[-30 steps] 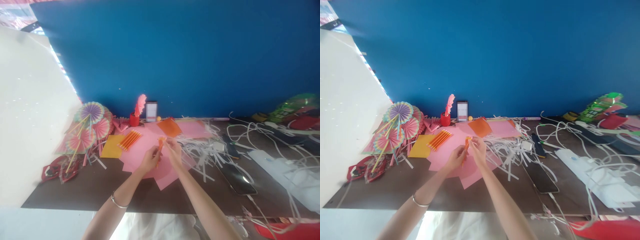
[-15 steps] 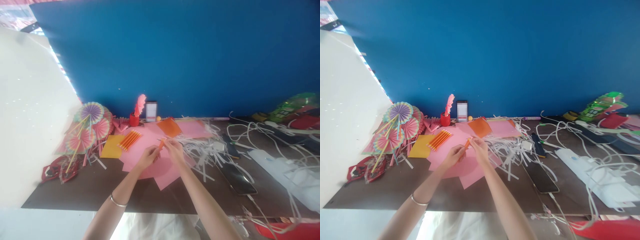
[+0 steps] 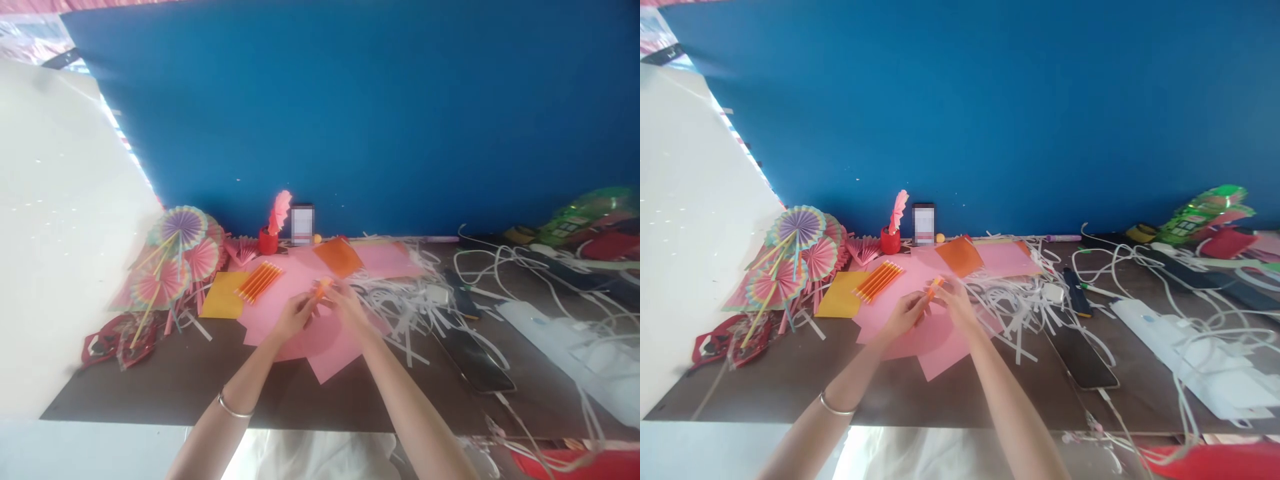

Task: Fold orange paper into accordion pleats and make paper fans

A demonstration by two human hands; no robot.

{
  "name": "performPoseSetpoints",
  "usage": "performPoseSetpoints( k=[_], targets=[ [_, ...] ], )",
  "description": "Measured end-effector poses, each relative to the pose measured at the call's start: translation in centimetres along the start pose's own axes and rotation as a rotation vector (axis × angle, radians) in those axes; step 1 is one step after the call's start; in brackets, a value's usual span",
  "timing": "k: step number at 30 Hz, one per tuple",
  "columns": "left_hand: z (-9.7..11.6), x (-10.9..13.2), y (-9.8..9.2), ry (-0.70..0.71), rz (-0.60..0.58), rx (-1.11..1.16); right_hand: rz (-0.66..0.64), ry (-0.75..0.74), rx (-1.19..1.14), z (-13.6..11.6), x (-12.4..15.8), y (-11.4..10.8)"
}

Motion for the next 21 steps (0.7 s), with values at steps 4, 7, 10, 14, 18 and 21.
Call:
performPoseSetpoints(
  k=[4,7,10,14,18,21],
  targets=[
    [0.3,0.1,0.1,-0.001,-0.007,-0.01,0.022,-0.014,0.037,-0.3,0.0,0.0],
    [0.4,0.2,0.1,-0.008,-0.023,0.004,0.012,-0.015,0.049,-0.6,-0.1,-0.2],
    [0.2,0.2,0.2,-0.014,-0.03,0.011,-0.018,-0.012,0.047,-0.9,-0.3,-0.5],
    [-0.1,0.2,0.3,-0.033,-0.055,0.019,-0.037,-0.034,0.068,-1.2,-0.3,-0.9],
    [-0.3,0.3,0.4,-0.115,-0.113,0.065,0.007,-0.039,0.097,-1.1,-0.2,-1.3],
    [0.1,0.7,0.5,-0.156,-0.169,0.15,0.067,-0.042,0.097,-0.9,-0.2,-1.6]
  ],
)
Point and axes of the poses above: each hand's wrist, its own x-axis away from the middle knuckle, its own y-axis out of the palm, z = x × y, the point moved 6 cm from there along -x, towards the middle knuckle, and after that the axes turned 3 degrees about z, right-handed, at the moved point
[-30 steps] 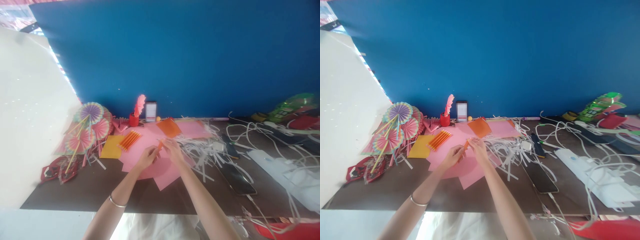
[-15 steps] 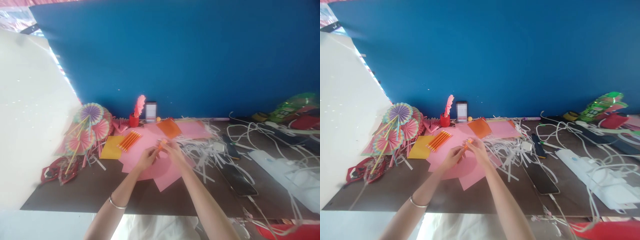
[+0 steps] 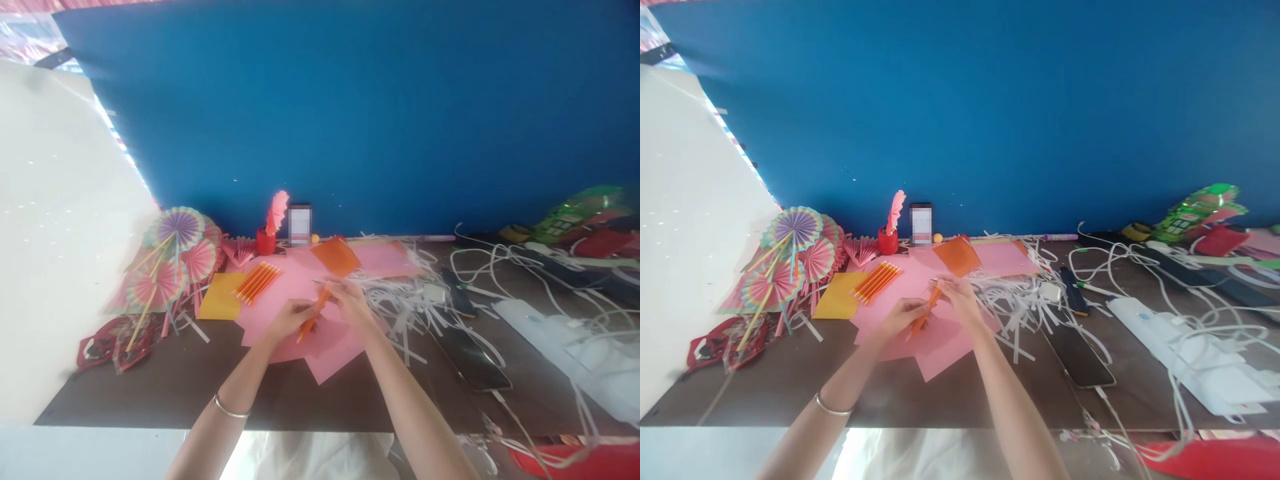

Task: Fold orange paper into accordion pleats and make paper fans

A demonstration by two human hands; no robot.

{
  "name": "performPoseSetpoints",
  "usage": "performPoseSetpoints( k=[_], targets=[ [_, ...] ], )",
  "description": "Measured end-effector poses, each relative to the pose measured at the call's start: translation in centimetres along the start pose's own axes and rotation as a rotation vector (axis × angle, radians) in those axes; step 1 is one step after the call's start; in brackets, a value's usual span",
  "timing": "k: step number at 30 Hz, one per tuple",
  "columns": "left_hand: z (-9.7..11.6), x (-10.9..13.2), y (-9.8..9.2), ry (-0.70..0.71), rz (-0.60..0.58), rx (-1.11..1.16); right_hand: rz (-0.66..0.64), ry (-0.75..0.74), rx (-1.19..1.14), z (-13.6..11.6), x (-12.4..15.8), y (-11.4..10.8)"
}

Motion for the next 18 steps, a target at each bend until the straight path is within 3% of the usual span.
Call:
performPoseSetpoints(
  k=[8,18],
  targets=[
    [-0.1,0.2,0.1,-0.026,-0.071,-0.027,0.166,-0.076,-0.018,0.2,-0.2,-1.3],
    [-1.1,-0.5,-0.1,-0.06,-0.068,-0.084,0.116,-0.076,-0.126,0.7,-0.7,-1.4]
  ],
)
Point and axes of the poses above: each hand's wrist, its own x-axis away from the middle knuckle, its own y-axis out of the palm, z = x × y, the point moved 6 cm from there along -x, towards the middle knuckle, and after that the axes turned 3 degrees about z, right-handed, at the moved point
